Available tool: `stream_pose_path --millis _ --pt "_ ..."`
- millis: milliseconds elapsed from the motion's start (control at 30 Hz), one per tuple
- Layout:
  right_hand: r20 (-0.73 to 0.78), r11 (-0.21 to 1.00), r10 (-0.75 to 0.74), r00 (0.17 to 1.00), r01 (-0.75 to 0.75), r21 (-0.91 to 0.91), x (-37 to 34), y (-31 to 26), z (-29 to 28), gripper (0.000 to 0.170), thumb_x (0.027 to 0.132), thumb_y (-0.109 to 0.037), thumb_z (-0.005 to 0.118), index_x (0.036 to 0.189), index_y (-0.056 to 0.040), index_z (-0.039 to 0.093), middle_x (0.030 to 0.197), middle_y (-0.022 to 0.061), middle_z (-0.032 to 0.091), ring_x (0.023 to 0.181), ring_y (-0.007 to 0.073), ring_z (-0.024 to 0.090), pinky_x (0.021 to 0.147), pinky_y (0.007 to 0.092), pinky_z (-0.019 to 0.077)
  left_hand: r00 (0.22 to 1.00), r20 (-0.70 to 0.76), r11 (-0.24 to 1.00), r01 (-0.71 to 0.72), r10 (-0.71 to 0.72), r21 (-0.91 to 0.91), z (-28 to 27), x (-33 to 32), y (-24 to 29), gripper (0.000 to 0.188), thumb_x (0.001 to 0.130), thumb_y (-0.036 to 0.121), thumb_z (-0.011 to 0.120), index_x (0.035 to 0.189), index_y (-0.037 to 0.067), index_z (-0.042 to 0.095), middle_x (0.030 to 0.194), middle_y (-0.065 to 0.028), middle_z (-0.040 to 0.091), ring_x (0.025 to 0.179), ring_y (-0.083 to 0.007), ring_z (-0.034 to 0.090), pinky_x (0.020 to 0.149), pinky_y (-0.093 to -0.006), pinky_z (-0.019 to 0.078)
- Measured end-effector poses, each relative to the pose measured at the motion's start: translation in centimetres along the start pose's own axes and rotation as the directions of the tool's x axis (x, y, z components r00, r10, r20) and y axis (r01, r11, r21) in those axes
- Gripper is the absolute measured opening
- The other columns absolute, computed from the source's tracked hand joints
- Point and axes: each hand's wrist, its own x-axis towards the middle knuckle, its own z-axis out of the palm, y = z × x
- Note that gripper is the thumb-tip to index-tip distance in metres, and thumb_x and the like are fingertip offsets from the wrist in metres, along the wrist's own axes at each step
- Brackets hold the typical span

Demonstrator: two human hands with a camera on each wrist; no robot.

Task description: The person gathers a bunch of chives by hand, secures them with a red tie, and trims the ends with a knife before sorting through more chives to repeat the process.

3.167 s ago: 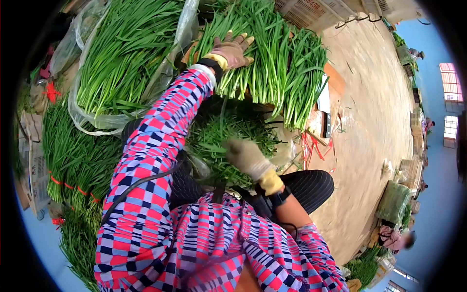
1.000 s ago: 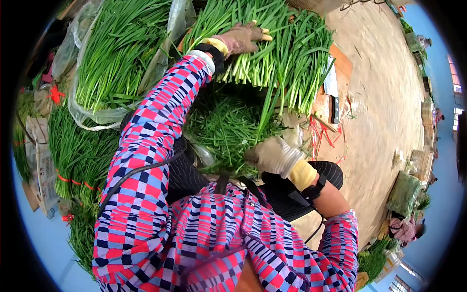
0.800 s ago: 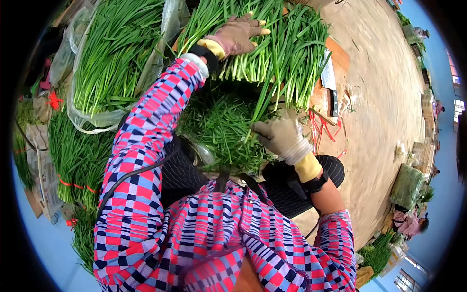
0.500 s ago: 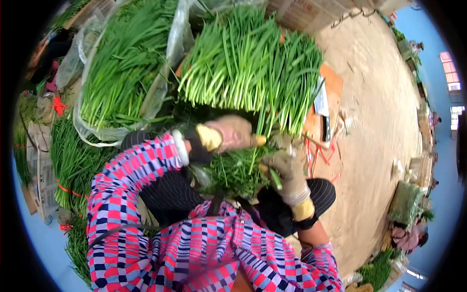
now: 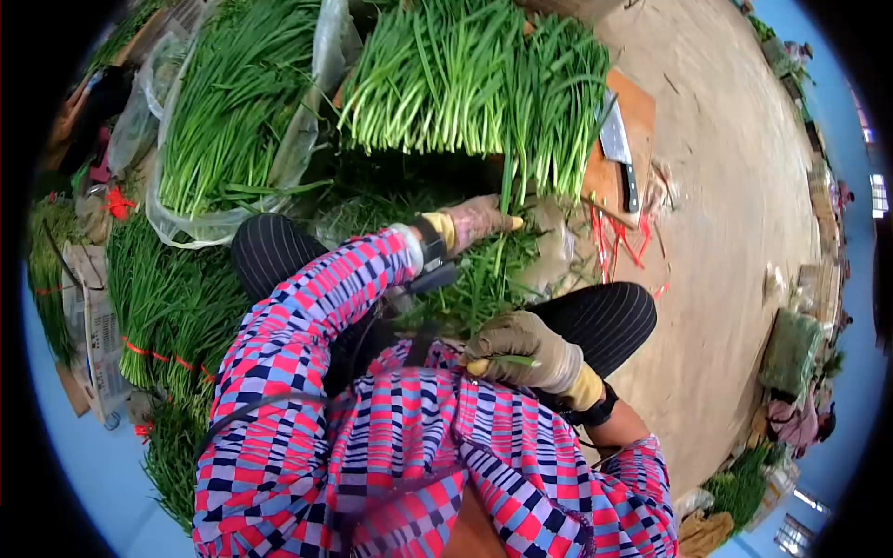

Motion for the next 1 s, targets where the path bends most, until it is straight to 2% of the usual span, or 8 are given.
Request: stream_pose_path --millis 200,300,367,500,600,700,900,1000 --pt "-0.175 0.99 -0.136 0.975 0.138 0.002 -3.7 -3.3 -2.5 0.014 0.079 -0.015 0.07 0.084 -0.0014 0.068 0.078 0.0101 0.067 0.065 0.0272 0.063 0.06 0.0359 0.0488 0.977 -0.116 0.97 0.194 -0.179 0.143 -0.5 0.1 -1.0 0.023 0.087 0.013 0.063 0.101 -0.005 0.063 0.086 -0.008 0.065 0.07 -0.0133 0.058 0.068 -0.0276 0.0488" --pt "-0.14 0.958 0.26 0.955 -0.237 0.159 -5.2 -4.8 -4.7 0.018 0.078 -0.017 0.071 0.082 0.0008 0.067 0.072 0.0098 0.066 0.066 0.0248 0.064 0.06 0.0329 0.0492 0.948 -0.081 0.892 0.318 -0.309 0.32 1.3 -5.8 4.7 0.031 0.089 0.021 0.058 0.11 -0.001 0.062 0.081 -0.0055 0.064 0.067 -0.0108 0.055 0.065 -0.0271 0.0469" --pt "-0.15 0.69 0.718 0.68 -0.724 0.018 -4.1 -3.8 -4.7 0.024 0.08 -0.023 0.07 0.096 -0.0042 0.068 0.075 0.0114 0.067 0.07 0.0247 0.065 0.067 0.0339 0.0506 0.972 0.033 0.893 0.202 -0.234 0.402 2.1 -11.2 9.4 0.032 0.092 0.023 0.054 0.11 -0.002 0.06 0.078 -0.0037 0.063 0.067 -0.0112 0.057 0.067 -0.027 0.0487" --pt "-0.405 0.444 0.594 0.695 -0.703 -0.555 -1.9 2.8 -3.3 0.047 0.074 -0.027 0.077 0.112 -0.0034 0.062 0.088 0.0162 0.066 0.079 0.0297 0.063 0.075 0.0386 0.0497 1.0 0.014 0.992 0.022 -0.024 0.126 2.6 -22.3 18.3 0.035 0.085 0.027 0.062 0.101 -0.004 0.063 0.071 -0.0055 0.063 0.06 -0.0101 0.057 0.055 -0.0228 0.0441" --pt "-0.244 0.739 0.642 0.727 -0.504 0.447 1.2 5.9 -6.2 0.072 0.073 -0.047 0.075 0.127 -0.0068 0.05 0.114 0.0149 0.061 0.102 0.0356 0.058 0.088 0.0477 0.0463 0.96 -0.096 0.944 -0.235 0.263 0.233 1.5 -24.4 20.3 0.038 0.086 0.028 0.061 0.102 -0.006 0.062 0.068 -0.0059 0.063 0.052 -0.0096 0.054 0.047 -0.0208 0.041" --pt "-0.157 0.365 0.407 0.9 -0.003 0.931 4.6 8.0 -7.4 0.08 0.086 -0.048 0.062 0.142 -0.0026 0.027 0.128 0.0185 0.052 0.102 0.0352 0.059 0.094 0.0512 0.0448 0.969 -0.165 0.921 -0.111 0.184 0.373 1.0 -22.9 21.9 0.036 0.089 0.028 0.058 0.107 -0.002 0.061 0.072 -0.0041 0.062 0.055 -0.0078 0.052 0.051 -0.0202 0.0409" --pt "-0.386 0.635 0.726 0.569 -0.338 0.694 6.5 10.9 -7.5 0.051 0.083 -0.017 0.068 0.128 -0.0039 0.047 0.102 0.0107 0.065 0.088 0.0251 0.064 0.08 0.0363 0.0522 0.729 -0.319 0.791 -0.506 0.605 0.344 0.4 -20.8 22.4 0.034 0.091 0.026 0.057 0.112 -0.001 0.06 0.073 0.0013 0.057 0.06 -0.0069 0.047 0.058 -0.0188 0.0384" --pt "-0.719 0.833 0.383 0.58 -0.553 -0.002 2.7 9.9 -8.4 0.053 0.077 -0.017 0.075 0.123 -0.005 0.051 0.088 0.0107 0.067 0.078 0.0218 0.066 0.068 0.0322 0.0536 0.54 -0.345 0.627 -0.743 0.768 0.234 -0.4 -19.9 24.0 0.027 0.093 0.024 0.057 0.105 0.001 0.063 0.08 -0.001 0.063 0.066 -0.0083 0.053 0.064 -0.0206 0.0421"
